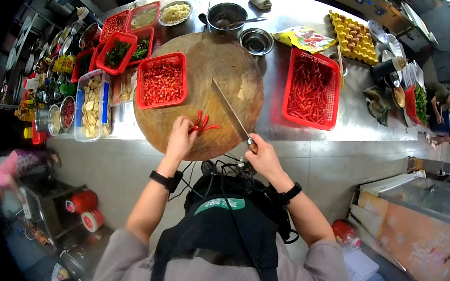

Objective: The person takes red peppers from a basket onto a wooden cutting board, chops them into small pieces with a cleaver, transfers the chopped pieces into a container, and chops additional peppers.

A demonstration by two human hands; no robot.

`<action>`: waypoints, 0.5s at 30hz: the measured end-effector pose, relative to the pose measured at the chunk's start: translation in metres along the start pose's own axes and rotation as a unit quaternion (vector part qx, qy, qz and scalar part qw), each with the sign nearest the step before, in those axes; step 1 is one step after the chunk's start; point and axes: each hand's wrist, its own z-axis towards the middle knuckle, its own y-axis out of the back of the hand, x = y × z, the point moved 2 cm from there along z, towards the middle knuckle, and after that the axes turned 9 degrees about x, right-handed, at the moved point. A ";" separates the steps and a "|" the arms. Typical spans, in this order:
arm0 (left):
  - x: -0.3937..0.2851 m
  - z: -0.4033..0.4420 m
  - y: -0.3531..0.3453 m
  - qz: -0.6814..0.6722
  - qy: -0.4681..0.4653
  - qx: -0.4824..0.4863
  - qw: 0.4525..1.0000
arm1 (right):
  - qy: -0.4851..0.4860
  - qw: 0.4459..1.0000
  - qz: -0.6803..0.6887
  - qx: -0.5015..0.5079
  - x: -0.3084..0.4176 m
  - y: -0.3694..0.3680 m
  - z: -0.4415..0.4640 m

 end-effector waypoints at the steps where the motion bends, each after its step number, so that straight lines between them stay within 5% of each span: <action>1: 0.004 0.001 0.003 -0.009 0.051 0.013 0.999 | 0.000 1.000 0.002 0.001 -0.002 -0.001 0.000; 5: 0.030 0.026 -0.008 0.022 0.132 0.021 0.991 | 0.020 1.000 -0.007 0.006 -0.004 -0.003 0.002; 10: 0.021 0.027 -0.009 -0.043 0.117 -0.006 0.992 | 0.032 0.999 -0.018 0.009 0.005 -0.005 -0.004; 12: 0.004 0.021 -0.006 0.025 -0.038 -0.032 0.998 | 0.028 0.999 -0.015 0.010 0.010 -0.006 -0.006; 15: -0.018 0.017 -0.019 0.123 -0.089 0.040 0.988 | 0.032 0.999 0.002 0.014 -0.007 -0.013 0.000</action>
